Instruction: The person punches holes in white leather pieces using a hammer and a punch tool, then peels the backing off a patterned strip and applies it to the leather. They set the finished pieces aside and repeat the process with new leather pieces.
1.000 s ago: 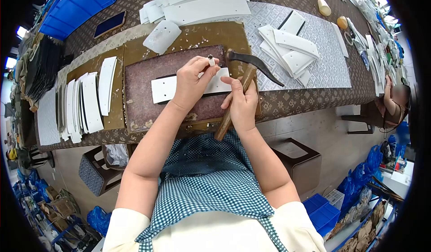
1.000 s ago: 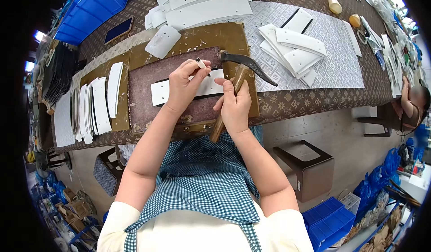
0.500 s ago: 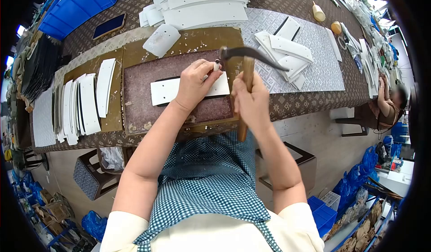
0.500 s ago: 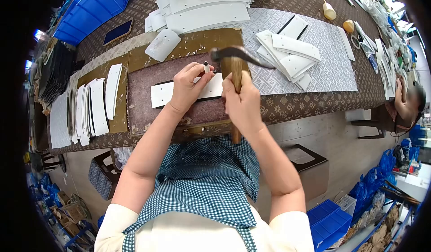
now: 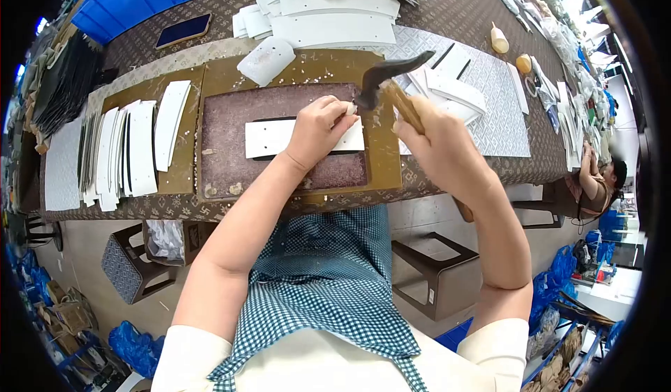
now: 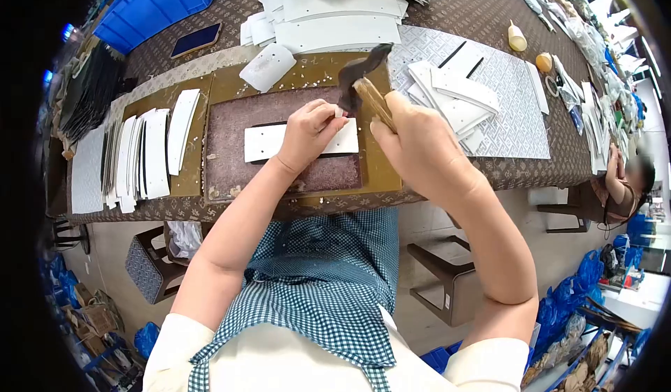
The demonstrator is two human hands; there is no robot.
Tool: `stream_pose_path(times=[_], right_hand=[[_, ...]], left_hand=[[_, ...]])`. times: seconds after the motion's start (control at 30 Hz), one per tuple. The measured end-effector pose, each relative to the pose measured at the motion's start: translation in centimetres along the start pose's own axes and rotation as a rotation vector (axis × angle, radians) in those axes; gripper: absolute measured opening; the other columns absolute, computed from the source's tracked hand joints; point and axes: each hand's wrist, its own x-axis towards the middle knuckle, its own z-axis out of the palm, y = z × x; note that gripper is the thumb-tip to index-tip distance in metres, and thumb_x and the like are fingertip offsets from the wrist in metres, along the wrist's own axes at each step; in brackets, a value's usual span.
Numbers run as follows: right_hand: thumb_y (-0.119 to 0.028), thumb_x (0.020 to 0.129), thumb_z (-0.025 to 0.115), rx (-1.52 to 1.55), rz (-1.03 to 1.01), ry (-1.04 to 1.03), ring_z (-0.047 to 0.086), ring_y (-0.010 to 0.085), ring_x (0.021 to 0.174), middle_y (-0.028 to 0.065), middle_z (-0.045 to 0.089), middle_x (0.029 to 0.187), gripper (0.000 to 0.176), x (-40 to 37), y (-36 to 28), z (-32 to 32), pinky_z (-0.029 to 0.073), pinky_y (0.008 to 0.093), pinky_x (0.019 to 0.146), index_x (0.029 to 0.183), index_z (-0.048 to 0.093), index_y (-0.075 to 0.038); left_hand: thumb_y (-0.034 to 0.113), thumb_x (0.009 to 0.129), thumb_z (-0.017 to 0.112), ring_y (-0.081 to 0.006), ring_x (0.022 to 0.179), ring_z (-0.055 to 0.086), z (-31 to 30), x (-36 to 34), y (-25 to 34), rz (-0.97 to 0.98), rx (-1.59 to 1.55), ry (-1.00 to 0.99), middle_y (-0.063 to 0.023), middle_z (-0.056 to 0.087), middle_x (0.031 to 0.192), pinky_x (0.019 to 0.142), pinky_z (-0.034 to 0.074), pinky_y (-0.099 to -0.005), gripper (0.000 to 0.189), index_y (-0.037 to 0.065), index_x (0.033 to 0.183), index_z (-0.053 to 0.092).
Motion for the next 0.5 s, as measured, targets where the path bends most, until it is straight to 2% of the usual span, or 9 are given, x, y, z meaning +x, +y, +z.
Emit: stream_pose_path(times=[0.1, 0.17, 0.23, 0.27, 0.33, 0.37, 0.4, 0.47, 0.5], right_hand=[[-0.021, 0.096, 0.062, 0.210, 0.011, 0.180, 0.059, 0.0167, 0.057, 0.0087, 0.057, 0.063, 0.021, -0.1, -2.5, -3.1, 0.043, 0.0327, 0.051, 0.094, 0.056, -0.001], [-0.025, 0.101, 0.055, 0.467, -0.206, 0.548, 0.039, 0.0010, 0.041, -0.0040, 0.046, 0.064, 0.023, -0.1, -5.0, -4.5, 0.028, 0.0166, 0.034, 0.105, 0.058, -0.002], [-0.024, 0.101, 0.054, 0.668, -0.403, 0.639, 0.039, 0.0012, 0.042, -0.0027, 0.048, 0.067, 0.021, 0.4, -5.1, -4.6, 0.029, 0.0164, 0.034, 0.104, 0.058, -0.003], [-0.023, 0.100, 0.055, 0.679, -0.433, 0.673, 0.045, 0.0075, 0.045, 0.0018, 0.051, 0.067, 0.021, 0.5, -4.9, -4.1, 0.034, 0.0215, 0.039, 0.103, 0.057, -0.002], [-0.022, 0.099, 0.057, 0.308, -0.261, 0.576, 0.056, 0.0201, 0.052, 0.0107, 0.058, 0.068, 0.021, 0.5, -2.7, -1.5, 0.044, 0.0317, 0.049, 0.101, 0.055, -0.001], [-0.021, 0.098, 0.058, 0.098, -0.147, 0.406, 0.061, 0.0264, 0.055, 0.0152, 0.061, 0.069, 0.021, 0.6, -1.1, 0.2, 0.050, 0.0368, 0.054, 0.100, 0.054, 0.000], [-0.018, 0.096, 0.059, -0.180, 0.016, 0.042, 0.064, 0.0347, 0.064, 0.0237, 0.062, 0.072, 0.021, 0.6, 0.6, 1.8, 0.050, 0.0413, 0.058, 0.099, 0.053, 0.002], [-0.016, 0.095, 0.059, 0.096, 0.038, 0.177, 0.061, 0.0330, 0.055, 0.0223, 0.063, 0.072, 0.019, -0.7, 2.6, 3.6, 0.049, 0.0393, 0.053, 0.099, 0.054, 0.002], [-0.016, 0.096, 0.058, 0.179, 0.079, 0.145, 0.059, 0.0292, 0.050, 0.0207, 0.064, 0.073, 0.018, -1.5, 2.7, 3.5, 0.048, 0.0371, 0.050, 0.098, 0.054, 0.002]], left_hand=[[0.012, 0.083, 0.075, -0.0225, 0.067, 0.063, 0.0, 0.0, 0.1, -0.034, -0.009, -0.007, -0.0075, 0.065, 0.081, 0.061, 0.051, -0.0322, 0.012, 0.004, 0.092, 0.071], [0.012, 0.084, 0.074, -0.0220, 0.067, 0.063, 0.0, 0.1, 0.0, -0.031, -0.006, -0.004, -0.0074, 0.065, 0.081, 0.060, 0.052, -0.0317, 0.012, 0.004, 0.092, 0.071], [0.012, 0.084, 0.074, -0.0215, 0.066, 0.063, 0.0, 0.1, 0.2, -0.044, -0.015, -0.003, -0.0072, 0.065, 0.081, 0.060, 0.052, -0.0313, 0.012, 0.004, 0.093, 0.071], [0.012, 0.084, 0.074, -0.0209, 0.066, 0.064, -0.1, 0.1, 0.3, -0.059, -0.029, -0.007, -0.0072, 0.065, 0.081, 0.061, 0.052, -0.0305, 0.013, 0.004, 0.093, 0.071], [0.012, 0.084, 0.075, -0.0206, 0.066, 0.064, -0.2, 0.2, 0.3, -0.073, -0.035, -0.016, -0.0074, 0.065, 0.081, 0.061, 0.052, -0.0305, 0.013, 0.004, 0.093, 0.071], [0.012, 0.083, 0.075, -0.0204, 0.066, 0.064, -0.2, 0.1, 0.4, -0.081, -0.040, -0.020, -0.0075, 0.065, 0.081, 0.061, 0.052, -0.0305, 0.013, 0.004, 0.093, 0.071], [0.011, 0.083, 0.075, -0.0202, 0.066, 0.064, -0.2, 0.0, 0.4, -0.079, -0.029, -0.023, -0.0074, 0.065, 0.081, 0.061, 0.053, -0.0301, 0.013, 0.004, 0.093, 0.071], [0.011, 0.083, 0.075, -0.0199, 0.067, 0.065, -0.2, 0.1, 0.1, -0.067, -0.006, -0.034, -0.0073, 0.065, 0.081, 0.061, 0.053, -0.0295, 0.012, 0.003, 0.092, 0.071], [0.014, 0.083, 0.074, -0.0283, 0.071, 0.061, 0.0, 0.0, 0.1, -0.072, -0.062, -0.008, -0.0091, 0.059, 0.076, 0.064, 0.051, -0.0371, 0.014, 0.005, 0.089, 0.066]])
